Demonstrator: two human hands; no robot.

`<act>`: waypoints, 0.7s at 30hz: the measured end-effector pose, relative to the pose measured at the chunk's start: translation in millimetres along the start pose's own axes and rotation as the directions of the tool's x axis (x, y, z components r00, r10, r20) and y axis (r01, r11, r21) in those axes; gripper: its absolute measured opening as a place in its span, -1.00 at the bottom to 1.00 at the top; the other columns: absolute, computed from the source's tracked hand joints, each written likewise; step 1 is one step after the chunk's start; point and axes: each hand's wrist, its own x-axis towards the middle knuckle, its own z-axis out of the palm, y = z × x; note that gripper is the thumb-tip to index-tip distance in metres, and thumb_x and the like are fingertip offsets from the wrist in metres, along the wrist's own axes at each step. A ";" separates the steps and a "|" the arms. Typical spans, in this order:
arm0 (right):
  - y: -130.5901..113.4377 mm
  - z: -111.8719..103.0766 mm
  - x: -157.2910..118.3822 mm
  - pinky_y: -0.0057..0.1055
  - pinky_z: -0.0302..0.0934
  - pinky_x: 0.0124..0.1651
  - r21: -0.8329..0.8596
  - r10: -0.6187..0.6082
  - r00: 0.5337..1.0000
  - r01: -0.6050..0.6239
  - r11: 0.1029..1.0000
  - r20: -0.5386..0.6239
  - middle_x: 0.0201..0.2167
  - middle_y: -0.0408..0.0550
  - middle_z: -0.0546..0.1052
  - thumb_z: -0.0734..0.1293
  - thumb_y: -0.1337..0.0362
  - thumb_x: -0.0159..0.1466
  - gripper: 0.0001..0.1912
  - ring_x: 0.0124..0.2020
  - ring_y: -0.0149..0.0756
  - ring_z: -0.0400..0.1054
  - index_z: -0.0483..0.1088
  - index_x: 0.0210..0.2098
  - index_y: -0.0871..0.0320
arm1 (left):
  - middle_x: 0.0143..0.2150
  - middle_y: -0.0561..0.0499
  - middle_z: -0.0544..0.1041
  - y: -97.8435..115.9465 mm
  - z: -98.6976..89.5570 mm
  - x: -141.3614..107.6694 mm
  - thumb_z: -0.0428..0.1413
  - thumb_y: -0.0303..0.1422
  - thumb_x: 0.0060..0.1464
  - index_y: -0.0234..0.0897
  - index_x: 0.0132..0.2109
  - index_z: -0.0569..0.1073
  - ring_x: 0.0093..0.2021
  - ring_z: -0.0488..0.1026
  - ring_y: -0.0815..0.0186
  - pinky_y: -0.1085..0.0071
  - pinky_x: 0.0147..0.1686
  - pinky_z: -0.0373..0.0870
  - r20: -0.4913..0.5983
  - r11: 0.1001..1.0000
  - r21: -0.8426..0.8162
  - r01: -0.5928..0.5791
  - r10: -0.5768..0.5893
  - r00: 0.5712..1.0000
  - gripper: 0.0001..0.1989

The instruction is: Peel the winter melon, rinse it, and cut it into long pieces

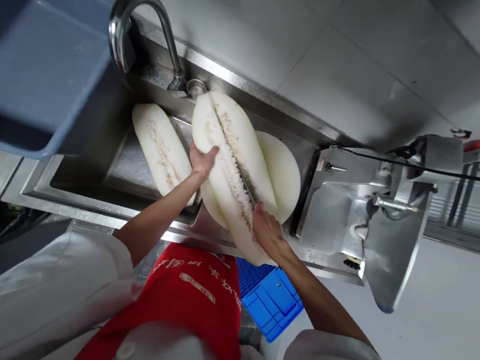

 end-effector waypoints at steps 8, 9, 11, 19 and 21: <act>25.1 32.6 -33.1 -0.26 0.39 -0.02 0.041 0.043 0.992 -0.049 0.998 0.120 -0.07 0.37 0.65 0.08 0.52 0.53 -0.50 0.07 0.07 0.64 0.07 0.43 0.44 | 0.11 -0.18 0.67 -18.1 -0.3 6.5 0.46 -0.34 0.01 -0.23 0.24 0.35 0.04 0.70 0.09 0.19 0.14 0.63 -0.049 0.991 -0.097 -0.096 0.091 0.995 -0.30; 24.4 34.7 -30.2 -0.25 0.39 -0.01 0.036 0.043 0.992 -0.047 0.998 0.121 -0.05 0.39 0.64 0.08 0.52 0.52 -0.48 0.09 0.08 0.63 0.04 0.44 0.45 | 0.11 -0.18 0.67 -19.0 0.0 6.9 0.46 -0.33 0.01 -0.23 0.25 0.35 0.04 0.70 0.09 0.18 0.15 0.62 -0.047 0.990 -0.098 -0.104 0.100 0.994 -0.29; 20.5 36.7 -21.9 -0.22 0.39 0.03 0.025 0.045 0.993 -0.048 0.999 0.110 0.00 0.43 0.63 0.07 0.52 0.52 -0.45 0.12 0.10 0.61 0.00 0.46 0.48 | 0.10 -0.18 0.68 -20.3 0.4 9.2 0.46 -0.32 0.01 -0.25 0.24 0.35 0.05 0.70 0.07 0.16 0.17 0.61 -0.045 0.990 -0.090 -0.109 0.105 0.993 -0.30; 32.0 41.9 -59.2 -0.26 0.36 -0.04 0.036 0.064 0.983 -0.071 0.997 0.174 -0.05 0.35 0.64 0.06 0.59 0.45 -0.45 0.06 0.06 0.62 0.10 0.41 0.40 | -0.05 0.02 0.67 -29.5 2.1 25.4 0.45 -0.35 -0.06 -0.08 0.09 0.38 0.02 0.72 0.07 0.22 0.05 0.67 -0.083 0.985 -0.105 -0.135 0.127 0.988 -0.41; 36.1 49.7 -69.9 -0.25 0.35 -0.05 0.036 0.082 0.975 -0.092 0.995 0.206 -0.07 0.32 0.64 0.05 0.61 0.44 -0.44 0.03 0.07 0.63 0.10 0.41 0.38 | -0.06 0.02 0.67 -30.4 2.5 26.4 0.44 -0.36 -0.07 -0.09 0.08 0.37 -0.01 0.72 0.07 0.23 0.04 0.66 -0.081 0.984 -0.101 -0.145 0.137 0.987 -0.40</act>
